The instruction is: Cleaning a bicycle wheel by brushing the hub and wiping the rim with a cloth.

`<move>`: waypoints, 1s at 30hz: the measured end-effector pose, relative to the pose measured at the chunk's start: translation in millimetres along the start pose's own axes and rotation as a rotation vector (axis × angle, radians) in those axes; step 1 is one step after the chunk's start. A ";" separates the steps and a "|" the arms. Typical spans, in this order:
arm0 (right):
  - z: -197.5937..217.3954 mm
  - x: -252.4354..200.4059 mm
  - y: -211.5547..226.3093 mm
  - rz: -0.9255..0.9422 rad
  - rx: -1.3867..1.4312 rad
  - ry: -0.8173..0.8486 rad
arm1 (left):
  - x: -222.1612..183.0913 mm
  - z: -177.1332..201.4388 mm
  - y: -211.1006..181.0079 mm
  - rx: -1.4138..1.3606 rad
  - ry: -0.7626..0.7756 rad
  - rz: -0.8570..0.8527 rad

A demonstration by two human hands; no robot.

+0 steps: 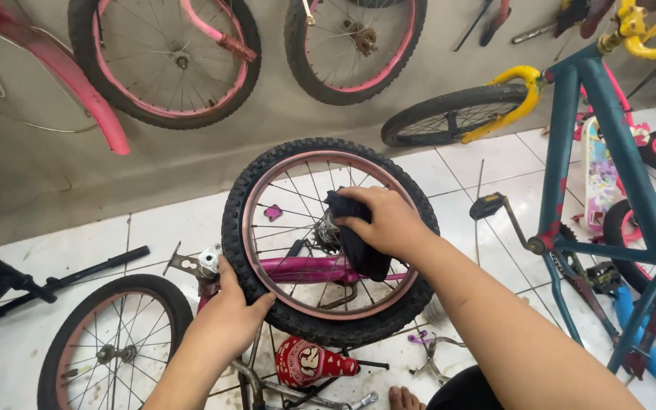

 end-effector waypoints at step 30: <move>42.4 -0.8 -16.5 0.073 -0.372 -0.439 | -5.5 4.8 -3.1 0.086 -0.064 -0.030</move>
Point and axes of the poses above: each hand's wrist, its own x-axis towards the middle knuckle, its own z-axis out of the back of the hand, y = z × x, the point moved 3 cm from there along x, towards the middle knuckle, and after that the axes turned 4 degrees about x, right-handed, at the moved point
